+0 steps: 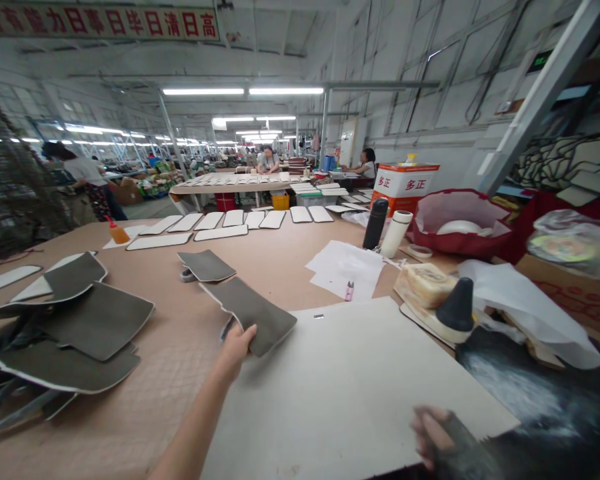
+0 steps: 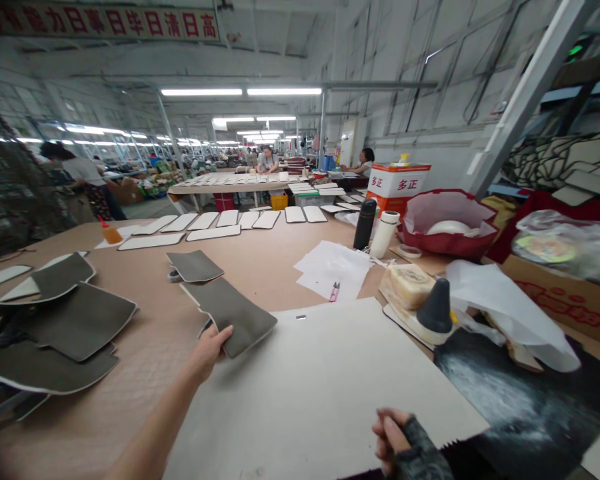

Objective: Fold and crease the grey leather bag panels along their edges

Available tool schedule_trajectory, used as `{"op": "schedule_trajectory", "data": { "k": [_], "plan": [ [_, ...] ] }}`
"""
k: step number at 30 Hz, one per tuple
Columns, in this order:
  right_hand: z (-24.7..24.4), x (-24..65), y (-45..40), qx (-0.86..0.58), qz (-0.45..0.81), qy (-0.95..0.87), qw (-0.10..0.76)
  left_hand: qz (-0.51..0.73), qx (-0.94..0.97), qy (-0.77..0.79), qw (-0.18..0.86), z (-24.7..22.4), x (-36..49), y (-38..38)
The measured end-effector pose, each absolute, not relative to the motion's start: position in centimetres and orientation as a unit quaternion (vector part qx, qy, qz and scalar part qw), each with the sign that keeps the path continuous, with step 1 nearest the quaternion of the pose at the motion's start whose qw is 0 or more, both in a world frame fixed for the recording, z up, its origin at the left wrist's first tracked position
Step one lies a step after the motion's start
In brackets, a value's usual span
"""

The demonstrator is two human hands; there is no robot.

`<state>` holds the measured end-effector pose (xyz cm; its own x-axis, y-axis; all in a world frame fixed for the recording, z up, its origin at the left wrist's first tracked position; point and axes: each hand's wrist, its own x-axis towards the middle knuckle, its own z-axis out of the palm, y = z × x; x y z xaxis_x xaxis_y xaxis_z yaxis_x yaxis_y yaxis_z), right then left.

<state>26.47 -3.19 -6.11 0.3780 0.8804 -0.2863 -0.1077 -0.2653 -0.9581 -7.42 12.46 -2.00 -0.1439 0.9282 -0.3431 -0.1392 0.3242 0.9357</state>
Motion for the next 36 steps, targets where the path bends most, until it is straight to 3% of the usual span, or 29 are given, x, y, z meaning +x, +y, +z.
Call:
{"op": "schedule_trajectory", "data": {
  "k": [3,6,8,10,12,14,17,22,33,36],
  "plan": [
    [-4.8,23.2,-0.8,-0.633,0.412,-0.395,0.524,0.434,0.387,0.518,0.628,0.1,-6.1,9.2],
    [-2.5,21.8,0.9,-0.639,0.219,-0.492,0.550,0.370,0.454,0.456,0.670,2.7,-5.2,7.0],
    [-1.3,22.0,1.6,-0.649,0.096,-0.492,0.572,0.325,0.489,0.435,0.682,4.1,-4.8,6.3],
    [-0.9,22.6,2.0,-0.670,0.061,-0.443,0.592,0.305,0.497,0.428,0.691,4.8,-4.5,5.8],
    [-0.9,23.1,2.0,-0.657,0.132,-0.378,0.638,0.311,0.483,0.422,0.701,4.6,-4.0,5.4],
    [-1.0,23.0,1.8,-0.592,0.297,-0.342,0.667,0.328,0.452,0.417,0.717,3.9,-3.4,5.0],
    [-0.6,22.0,1.2,-0.492,0.465,-0.359,0.643,0.349,0.394,0.417,0.741,2.4,-2.3,4.4],
    [1.1,20.9,0.6,-0.486,0.389,-0.424,0.658,0.389,0.344,0.453,0.724,1.1,-0.8,2.8],
    [1.6,21.6,0.7,-0.510,0.396,-0.402,0.649,0.428,0.379,0.554,0.606,2.6,-0.5,0.4],
    [1.7,21.9,0.7,-0.491,0.449,-0.371,0.648,0.424,0.385,0.561,0.597,2.6,-0.6,0.4]
  ]
}}
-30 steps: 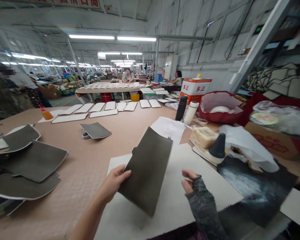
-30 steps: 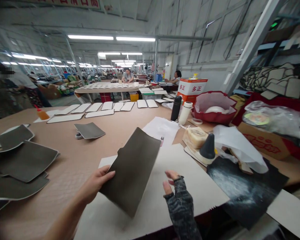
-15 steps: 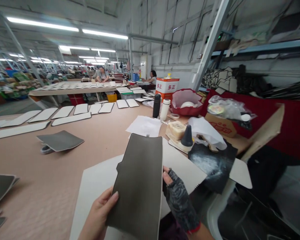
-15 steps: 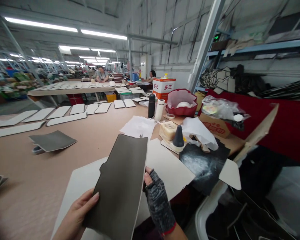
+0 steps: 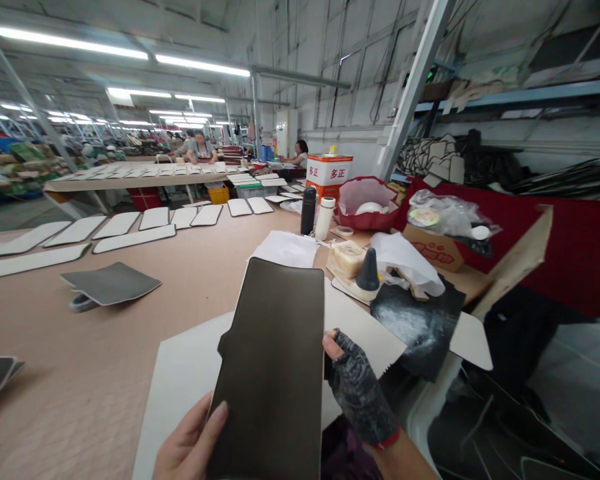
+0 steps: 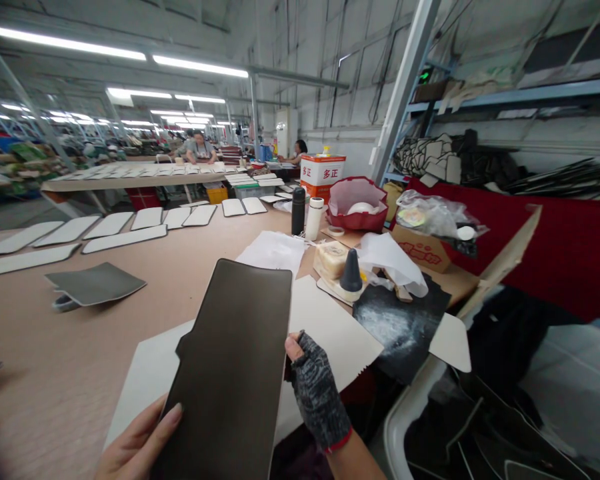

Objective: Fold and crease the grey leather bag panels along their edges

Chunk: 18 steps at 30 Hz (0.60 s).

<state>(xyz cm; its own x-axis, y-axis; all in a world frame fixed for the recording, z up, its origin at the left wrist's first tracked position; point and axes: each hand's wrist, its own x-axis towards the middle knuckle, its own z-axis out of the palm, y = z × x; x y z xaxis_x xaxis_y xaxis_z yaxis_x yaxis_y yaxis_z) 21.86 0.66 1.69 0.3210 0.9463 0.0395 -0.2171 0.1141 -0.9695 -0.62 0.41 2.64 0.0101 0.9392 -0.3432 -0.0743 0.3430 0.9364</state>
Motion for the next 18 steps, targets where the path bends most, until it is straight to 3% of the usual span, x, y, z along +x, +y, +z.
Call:
{"op": "schedule_trajectory", "data": {
  "k": [6,13,16,18],
  "plan": [
    [3.0,22.3,0.4,-0.404,0.600,-0.355,0.593,0.409,0.382,0.582,0.590,2.3,-1.1,0.6],
    [3.8,23.2,0.5,-0.401,0.622,-0.419,0.526,0.389,0.372,0.572,0.620,0.4,-2.6,1.1],
    [3.7,23.2,0.8,-0.423,0.612,-0.453,0.492,0.377,0.447,0.597,0.549,-0.9,-3.0,1.9],
    [3.4,22.8,1.1,-0.450,0.598,-0.466,0.473,0.403,0.517,0.622,0.429,-1.3,-2.7,2.4]
  ]
}}
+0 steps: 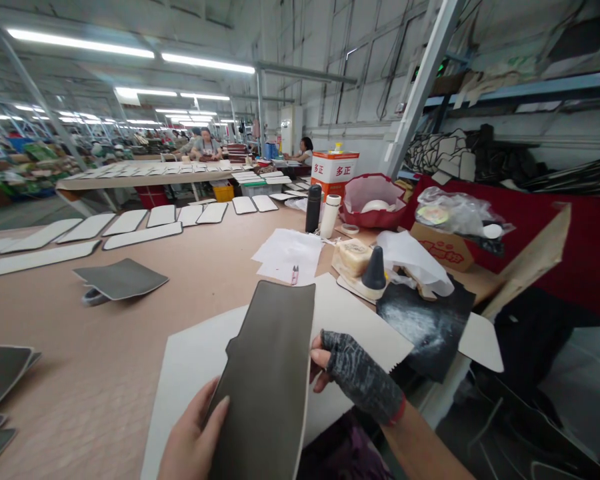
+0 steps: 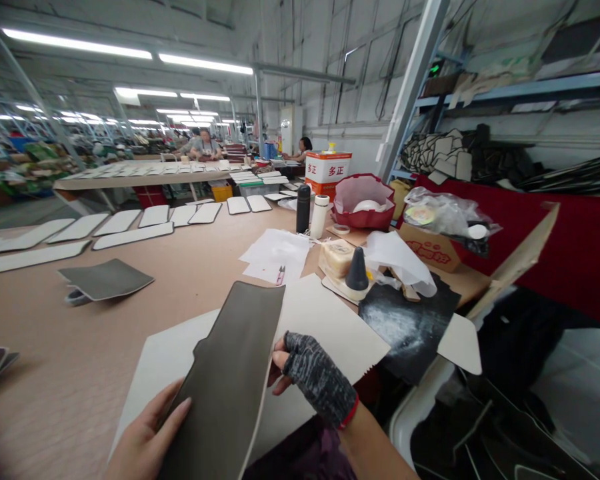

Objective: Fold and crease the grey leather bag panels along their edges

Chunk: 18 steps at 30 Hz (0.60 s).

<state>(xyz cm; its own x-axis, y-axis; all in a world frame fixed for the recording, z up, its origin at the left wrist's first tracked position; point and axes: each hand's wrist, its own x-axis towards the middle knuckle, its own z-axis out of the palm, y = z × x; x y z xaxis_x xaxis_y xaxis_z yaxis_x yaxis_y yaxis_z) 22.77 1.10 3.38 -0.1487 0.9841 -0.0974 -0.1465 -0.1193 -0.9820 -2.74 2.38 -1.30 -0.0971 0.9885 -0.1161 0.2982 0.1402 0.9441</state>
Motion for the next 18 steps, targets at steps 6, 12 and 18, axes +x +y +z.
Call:
{"op": "schedule_trajectory", "data": {
  "k": [6,12,18],
  "plan": [
    [3.2,20.2,1.8,-0.507,0.533,-0.514,0.441,0.364,0.688,0.548,0.306,2.2,1.3,2.3],
    [4.3,18.5,1.1,-0.524,0.396,-0.635,0.406,0.300,0.679,0.527,0.414,4.8,4.5,2.8],
    [3.9,18.3,1.3,-0.501,0.453,-0.602,0.426,0.295,0.664,0.503,0.468,4.0,3.9,3.4]
  ]
}}
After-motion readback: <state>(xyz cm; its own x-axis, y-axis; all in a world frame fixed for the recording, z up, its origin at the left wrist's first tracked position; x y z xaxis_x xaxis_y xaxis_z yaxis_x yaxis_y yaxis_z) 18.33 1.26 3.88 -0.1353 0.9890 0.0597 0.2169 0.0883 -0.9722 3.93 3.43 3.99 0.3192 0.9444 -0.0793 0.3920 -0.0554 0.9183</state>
